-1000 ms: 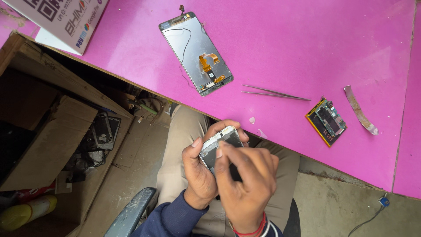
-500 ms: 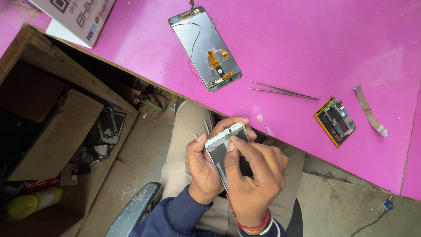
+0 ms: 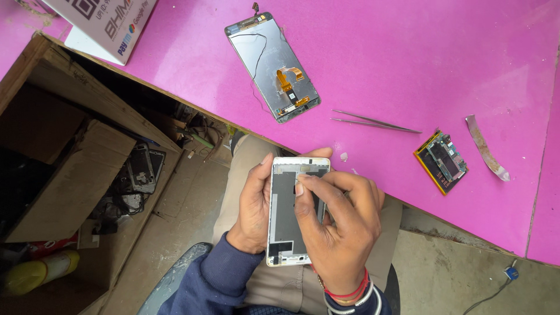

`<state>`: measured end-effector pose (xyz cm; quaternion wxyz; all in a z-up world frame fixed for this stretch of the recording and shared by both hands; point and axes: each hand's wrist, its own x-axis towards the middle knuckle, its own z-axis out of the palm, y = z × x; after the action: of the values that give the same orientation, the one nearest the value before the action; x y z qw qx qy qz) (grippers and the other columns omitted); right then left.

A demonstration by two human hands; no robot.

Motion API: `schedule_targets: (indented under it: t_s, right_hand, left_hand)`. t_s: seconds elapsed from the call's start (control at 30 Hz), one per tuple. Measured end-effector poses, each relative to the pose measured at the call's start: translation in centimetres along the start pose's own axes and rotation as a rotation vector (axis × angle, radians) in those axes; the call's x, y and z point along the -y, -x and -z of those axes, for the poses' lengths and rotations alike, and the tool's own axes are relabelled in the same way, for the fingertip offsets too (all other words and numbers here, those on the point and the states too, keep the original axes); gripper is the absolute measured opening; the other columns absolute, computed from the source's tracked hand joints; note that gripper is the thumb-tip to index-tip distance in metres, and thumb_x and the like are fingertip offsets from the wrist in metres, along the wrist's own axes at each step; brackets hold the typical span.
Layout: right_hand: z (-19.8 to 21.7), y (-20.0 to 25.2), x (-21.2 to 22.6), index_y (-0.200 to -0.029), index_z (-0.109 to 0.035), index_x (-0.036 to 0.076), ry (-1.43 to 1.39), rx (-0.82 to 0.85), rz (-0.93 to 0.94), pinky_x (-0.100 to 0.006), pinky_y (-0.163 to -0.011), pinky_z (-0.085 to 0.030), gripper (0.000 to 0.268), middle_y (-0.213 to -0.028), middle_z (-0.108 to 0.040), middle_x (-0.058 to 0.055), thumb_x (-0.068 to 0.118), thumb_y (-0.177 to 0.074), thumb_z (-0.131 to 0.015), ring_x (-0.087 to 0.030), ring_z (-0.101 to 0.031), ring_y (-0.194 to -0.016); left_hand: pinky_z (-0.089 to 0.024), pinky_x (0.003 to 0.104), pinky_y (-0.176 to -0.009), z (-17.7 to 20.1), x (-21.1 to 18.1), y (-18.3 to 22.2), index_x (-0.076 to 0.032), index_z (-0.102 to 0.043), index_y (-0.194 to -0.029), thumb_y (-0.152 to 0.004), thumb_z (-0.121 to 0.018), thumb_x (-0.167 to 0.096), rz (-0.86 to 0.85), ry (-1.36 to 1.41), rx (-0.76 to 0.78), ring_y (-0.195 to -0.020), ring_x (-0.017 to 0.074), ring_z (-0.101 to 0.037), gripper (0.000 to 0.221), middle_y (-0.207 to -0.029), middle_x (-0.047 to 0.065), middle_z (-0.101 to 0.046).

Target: The person disassembles a white smartphone, removes the screen assembly, and uses a green screwdriver to unscrew internal components. They handle the phone frame, screen, and motherboard while seated at a pink workbench.

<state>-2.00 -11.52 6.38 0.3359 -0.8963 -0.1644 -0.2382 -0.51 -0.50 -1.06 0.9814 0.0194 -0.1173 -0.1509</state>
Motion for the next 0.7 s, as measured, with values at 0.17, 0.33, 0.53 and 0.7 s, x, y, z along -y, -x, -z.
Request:
schedule_targets:
  t_s: [0.17,0.33,0.53,0.7]
  right_hand:
    - [-0.4,-1.5,-0.3,-0.105,-0.077,0.012,0.054,0.039,0.104,-0.036,-0.088,-0.038,0.022,-0.095,-0.069,0.002,0.013,-0.084,-0.083,-0.017,-0.058,-0.089]
    - [-1.2,-2.2,-0.5,-0.104,-0.078,0.012,0.058,0.062,0.110,-0.035,-0.085,-0.037,0.020,-0.092,-0.068,0.003,0.014,-0.084,-0.083,-0.015,-0.057,-0.085]
    - [-1.4,-2.2,-0.6,-0.103,-0.077,0.011,0.065,0.077,0.140,-0.035,-0.085,-0.036,0.020,-0.093,-0.066,0.003,0.013,-0.084,-0.083,-0.015,-0.057,-0.085]
    - [-0.9,-2.1,-0.9,-0.105,-0.075,0.010,0.088,0.150,0.238,-0.038,-0.086,-0.036,0.024,-0.096,-0.065,0.001,0.012,-0.082,-0.082,-0.018,-0.056,-0.084]
  left_hand:
    - [-0.056,0.030,-0.098,0.2,-0.6,-0.4,0.007,-0.048,-0.145,-0.104,-0.022,-0.049,0.136,-0.086,-0.385,-0.107,0.0170,-0.069,0.075,-0.117,0.013,-0.071]
    - [-0.059,0.027,-0.080,2.2,-0.4,0.3,-0.004,-0.063,-0.125,-0.120,-0.038,-0.043,0.049,0.097,-0.175,-0.092,0.0149,-0.070,0.046,-0.104,0.007,-0.070]
    - [-0.059,0.029,-0.084,2.7,-0.3,0.5,-0.003,-0.062,-0.130,-0.123,-0.037,-0.043,0.055,0.173,-0.114,-0.097,0.0172,-0.070,0.049,-0.109,0.010,-0.070]
    - [-0.049,0.036,-0.112,1.2,-0.6,0.0,0.006,-0.043,-0.150,-0.110,-0.022,-0.052,0.151,-0.009,-0.207,-0.126,0.0234,-0.062,0.074,-0.133,0.018,-0.063]
